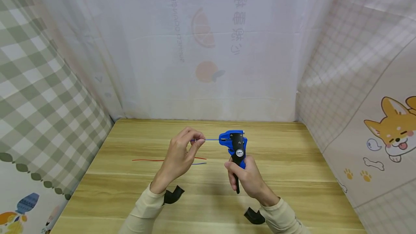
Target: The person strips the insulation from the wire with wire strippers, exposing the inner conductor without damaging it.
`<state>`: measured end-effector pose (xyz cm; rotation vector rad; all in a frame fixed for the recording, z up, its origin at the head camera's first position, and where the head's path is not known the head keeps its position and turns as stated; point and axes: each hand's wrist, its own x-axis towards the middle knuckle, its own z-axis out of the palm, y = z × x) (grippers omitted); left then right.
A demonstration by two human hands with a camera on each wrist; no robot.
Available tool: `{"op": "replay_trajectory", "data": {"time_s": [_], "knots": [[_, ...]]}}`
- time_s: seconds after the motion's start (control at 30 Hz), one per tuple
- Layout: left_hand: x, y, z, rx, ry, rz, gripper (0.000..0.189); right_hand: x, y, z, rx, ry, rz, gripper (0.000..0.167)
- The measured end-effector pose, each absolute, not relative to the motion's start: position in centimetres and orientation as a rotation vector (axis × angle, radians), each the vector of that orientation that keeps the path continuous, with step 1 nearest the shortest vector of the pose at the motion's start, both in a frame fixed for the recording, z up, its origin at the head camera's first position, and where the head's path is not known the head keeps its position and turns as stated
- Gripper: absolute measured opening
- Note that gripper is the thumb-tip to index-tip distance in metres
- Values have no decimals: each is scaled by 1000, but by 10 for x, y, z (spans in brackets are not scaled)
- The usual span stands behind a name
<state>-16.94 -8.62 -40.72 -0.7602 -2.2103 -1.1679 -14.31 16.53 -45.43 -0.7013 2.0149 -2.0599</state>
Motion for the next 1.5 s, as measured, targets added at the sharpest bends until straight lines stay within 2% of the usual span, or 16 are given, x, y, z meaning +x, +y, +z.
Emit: {"op": "replay_trajectory", "data": {"time_s": [0.73,1.03,1.5], "knots": [[-173,-86,-410,-766,-2205,-1164,4,-143,167,-455,-689,1978,-2085,36],[-179,-126,-417,-654,-2117,-1068,14,-148,193,-449,-633,1889,-2280,32],[-187,-144,-432,-569,-2209,-1090,7,-157,202,-454,-531,1953,-2191,19]]}}
